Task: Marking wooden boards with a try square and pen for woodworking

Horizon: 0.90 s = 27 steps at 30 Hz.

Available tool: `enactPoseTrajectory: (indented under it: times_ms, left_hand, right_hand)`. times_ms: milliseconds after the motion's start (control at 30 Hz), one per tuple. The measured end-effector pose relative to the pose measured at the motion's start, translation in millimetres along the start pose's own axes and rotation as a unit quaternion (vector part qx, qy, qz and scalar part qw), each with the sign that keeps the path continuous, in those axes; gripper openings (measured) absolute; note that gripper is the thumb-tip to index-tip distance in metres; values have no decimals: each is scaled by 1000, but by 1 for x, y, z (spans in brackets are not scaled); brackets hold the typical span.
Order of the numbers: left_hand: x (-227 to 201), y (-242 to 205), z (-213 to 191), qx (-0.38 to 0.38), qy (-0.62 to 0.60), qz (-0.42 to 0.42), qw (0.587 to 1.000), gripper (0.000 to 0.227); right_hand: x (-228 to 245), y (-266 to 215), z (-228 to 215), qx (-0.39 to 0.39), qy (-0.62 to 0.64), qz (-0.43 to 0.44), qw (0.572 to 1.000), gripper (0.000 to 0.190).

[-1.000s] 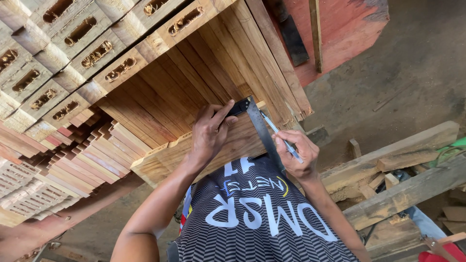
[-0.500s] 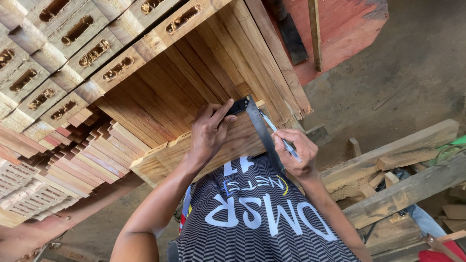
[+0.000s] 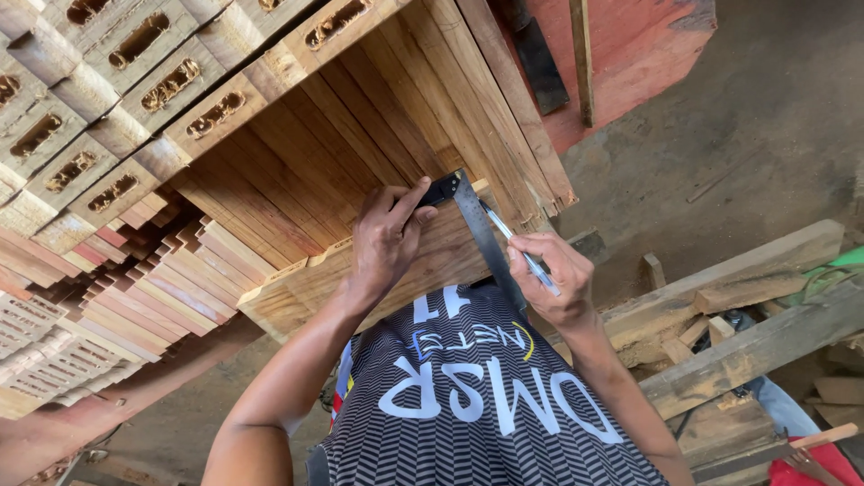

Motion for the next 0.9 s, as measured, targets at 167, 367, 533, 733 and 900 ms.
enactPoseTrajectory:
  times_ms: [167, 367, 533, 733, 900]
  left_hand:
    - [0, -3, 1, -7, 15, 9, 1000, 30]
    - [-2, -4, -1, -8, 10, 4, 1000, 30]
    - [-5, -5, -4, -16, 3, -2, 1000, 31]
    - [7, -15, 6, 10, 21, -26, 999, 31]
    - [5, -16, 1, 30, 5, -53, 998, 32]
  right_hand:
    - [0, -8, -2, 27, -12, 14, 999, 7]
    - [-2, -15, -4, 30, -15, 13, 999, 8]
    - [-5, -21, -3, 37, -19, 5, 999, 8]
    - [-1, -22, -7, 25, -21, -1, 999, 6]
    - [-11, -30, -41, -34, -29, 27, 999, 7]
Point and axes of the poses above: each hand's wrist, its own y-axis towards the middle knuckle, its own z-axis out of the palm, x = y × z, the point moved 10 cm from there along y, towards the middle knuckle, and after that the axes turned 8 degrees about z, right-handed, at the moved point
